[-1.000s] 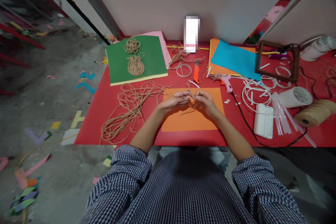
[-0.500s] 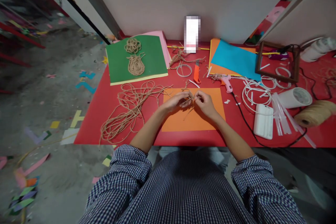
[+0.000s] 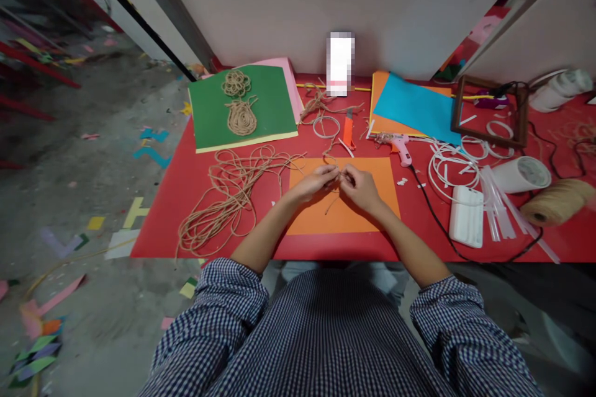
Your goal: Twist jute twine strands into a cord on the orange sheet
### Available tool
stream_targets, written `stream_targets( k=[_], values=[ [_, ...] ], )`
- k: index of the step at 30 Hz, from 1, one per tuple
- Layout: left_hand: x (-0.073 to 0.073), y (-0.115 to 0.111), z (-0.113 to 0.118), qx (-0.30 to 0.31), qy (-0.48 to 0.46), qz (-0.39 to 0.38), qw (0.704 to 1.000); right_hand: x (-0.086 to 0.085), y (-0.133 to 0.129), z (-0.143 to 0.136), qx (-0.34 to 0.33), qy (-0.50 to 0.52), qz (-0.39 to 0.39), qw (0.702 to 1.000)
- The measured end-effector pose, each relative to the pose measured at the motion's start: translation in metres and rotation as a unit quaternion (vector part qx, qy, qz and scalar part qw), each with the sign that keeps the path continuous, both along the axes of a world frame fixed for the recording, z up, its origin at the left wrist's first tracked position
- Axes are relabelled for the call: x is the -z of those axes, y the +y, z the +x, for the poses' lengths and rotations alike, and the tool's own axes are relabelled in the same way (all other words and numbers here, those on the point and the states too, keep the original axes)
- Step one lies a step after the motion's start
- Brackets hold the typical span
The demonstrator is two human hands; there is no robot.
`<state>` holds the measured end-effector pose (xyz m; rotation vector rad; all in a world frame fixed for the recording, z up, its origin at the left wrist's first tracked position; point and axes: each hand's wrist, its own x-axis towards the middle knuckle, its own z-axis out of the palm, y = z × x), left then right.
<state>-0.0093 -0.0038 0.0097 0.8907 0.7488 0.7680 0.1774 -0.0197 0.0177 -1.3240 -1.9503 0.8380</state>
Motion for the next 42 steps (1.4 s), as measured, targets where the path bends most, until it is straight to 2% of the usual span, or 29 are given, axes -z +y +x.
stream_targets(
  k=[8, 19, 28, 31, 35, 37, 39, 42],
  values=[
    [-0.008, 0.004, -0.005, -0.041, 0.038, 0.039, 0.998, 0.001, 0.004, 0.003, 0.019, 0.064, -0.027, 0.997],
    [-0.003, 0.01, -0.013, -0.047, 0.062, 0.078, 0.994, -0.003, 0.003, 0.002, 0.012, 0.131, -0.056, 0.99],
    [-0.013, 0.007, -0.015, -0.017, 0.114, 0.099, 0.988, -0.004, 0.004, 0.004, 0.015, 0.066, -0.013, 0.998],
    [-0.011, 0.011, -0.018, -0.012, 0.144, 0.138, 0.98, -0.008, 0.003, 0.006, 0.034, 0.049, 0.02, 0.998],
    [-0.008, 0.015, -0.019, 0.006, 0.217, 0.19, 0.957, -0.011, -0.001, 0.007, 0.054, 0.074, 0.036, 0.995],
    [-0.008, 0.015, -0.015, -0.006, 0.23, 0.195, 0.953, -0.01, -0.006, 0.005, 0.033, 0.06, 0.047, 0.997],
    [-0.007, 0.012, -0.01, -0.034, 0.219, 0.183, 0.958, -0.006, -0.012, 0.0, -0.015, 0.006, 0.073, 0.997],
    [-0.006, 0.008, -0.004, -0.099, 0.139, 0.118, 0.978, 0.001, -0.02, -0.008, -0.108, -0.098, 0.121, 0.982]
  ],
)
